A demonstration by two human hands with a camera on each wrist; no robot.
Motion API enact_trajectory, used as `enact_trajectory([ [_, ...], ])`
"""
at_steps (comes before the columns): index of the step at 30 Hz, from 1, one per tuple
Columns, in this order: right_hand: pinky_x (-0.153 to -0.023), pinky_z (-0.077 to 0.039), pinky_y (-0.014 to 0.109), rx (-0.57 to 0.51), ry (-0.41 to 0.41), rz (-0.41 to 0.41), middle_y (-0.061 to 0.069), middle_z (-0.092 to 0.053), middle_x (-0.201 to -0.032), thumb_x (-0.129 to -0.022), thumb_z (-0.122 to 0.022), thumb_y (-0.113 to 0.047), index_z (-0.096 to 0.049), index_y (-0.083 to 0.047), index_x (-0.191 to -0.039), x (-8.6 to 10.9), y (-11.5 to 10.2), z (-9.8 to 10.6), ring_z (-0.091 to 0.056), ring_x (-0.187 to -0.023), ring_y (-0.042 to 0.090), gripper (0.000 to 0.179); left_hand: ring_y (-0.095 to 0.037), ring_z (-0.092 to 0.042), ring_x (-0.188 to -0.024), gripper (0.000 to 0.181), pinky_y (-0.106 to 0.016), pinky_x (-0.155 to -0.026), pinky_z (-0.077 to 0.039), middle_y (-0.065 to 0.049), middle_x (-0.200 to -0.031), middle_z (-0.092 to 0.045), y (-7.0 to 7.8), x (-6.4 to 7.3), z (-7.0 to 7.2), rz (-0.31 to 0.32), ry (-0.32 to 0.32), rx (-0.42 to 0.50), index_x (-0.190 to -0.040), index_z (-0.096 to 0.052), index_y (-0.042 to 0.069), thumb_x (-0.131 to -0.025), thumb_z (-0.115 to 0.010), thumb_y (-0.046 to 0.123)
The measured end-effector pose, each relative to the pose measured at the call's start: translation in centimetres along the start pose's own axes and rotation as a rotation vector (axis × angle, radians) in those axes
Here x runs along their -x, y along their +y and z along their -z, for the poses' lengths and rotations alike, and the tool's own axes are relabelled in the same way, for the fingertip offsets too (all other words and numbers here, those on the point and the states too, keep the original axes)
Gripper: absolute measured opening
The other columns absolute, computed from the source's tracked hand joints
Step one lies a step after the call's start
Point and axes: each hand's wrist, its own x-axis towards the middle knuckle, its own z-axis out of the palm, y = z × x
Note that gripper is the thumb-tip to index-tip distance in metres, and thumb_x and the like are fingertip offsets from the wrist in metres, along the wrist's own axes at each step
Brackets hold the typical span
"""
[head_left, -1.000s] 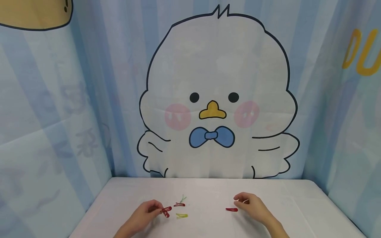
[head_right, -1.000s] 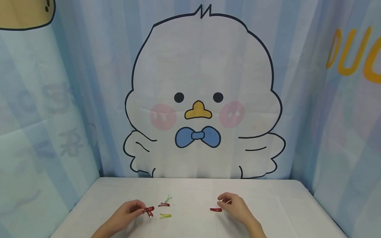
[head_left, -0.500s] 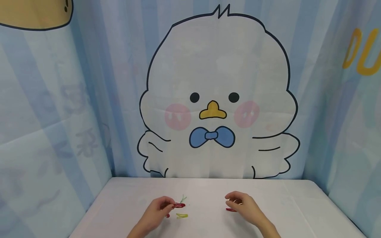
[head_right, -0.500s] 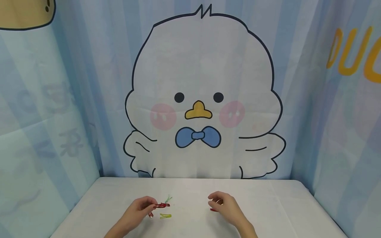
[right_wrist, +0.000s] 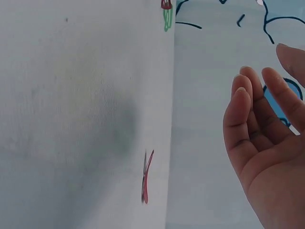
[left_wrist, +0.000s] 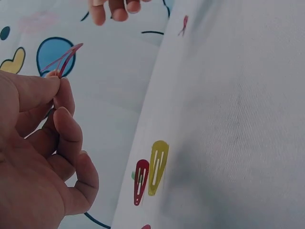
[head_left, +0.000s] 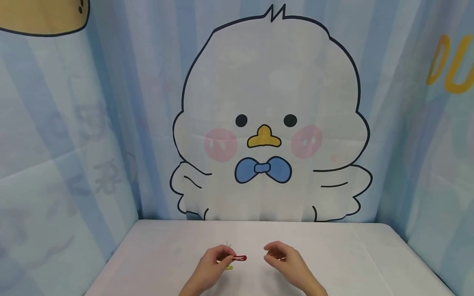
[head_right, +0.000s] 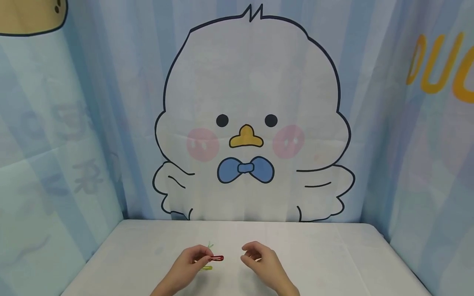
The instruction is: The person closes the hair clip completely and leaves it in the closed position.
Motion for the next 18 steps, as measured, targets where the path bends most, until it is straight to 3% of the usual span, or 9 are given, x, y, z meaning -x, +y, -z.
enact_trajectory([
  [8,-0.075,-0.053,0.028,-0.106,-0.020,0.016,0.001,-0.067,-0.093,-0.093,-0.074,-0.018,-0.067,-0.001,-0.111,0.1,-0.7,-1.4,-0.064,-0.085,0.015,0.026,-0.020,-0.057,-0.082,0.006,-0.033,-0.070,-0.049,-0.001,-0.091,-0.067,0.6,0.0,-1.1,0.012,-0.013,0.030,-0.100,-0.069,0.004,-0.096,-0.065,0.003],
  [18,-0.066,-0.051,0.027,-0.283,-0.112,-0.058,0.004,-0.065,-0.084,-0.096,-0.071,-0.016,-0.064,0.004,-0.104,0.7,-0.9,-2.6,-0.061,-0.074,0.018,0.022,-0.020,-0.056,-0.083,0.004,-0.034,-0.071,-0.046,-0.001,-0.091,-0.068,0.1,0.4,-2.1,0.045,-0.051,0.069,-0.098,-0.070,0.006,-0.096,-0.066,0.006],
])
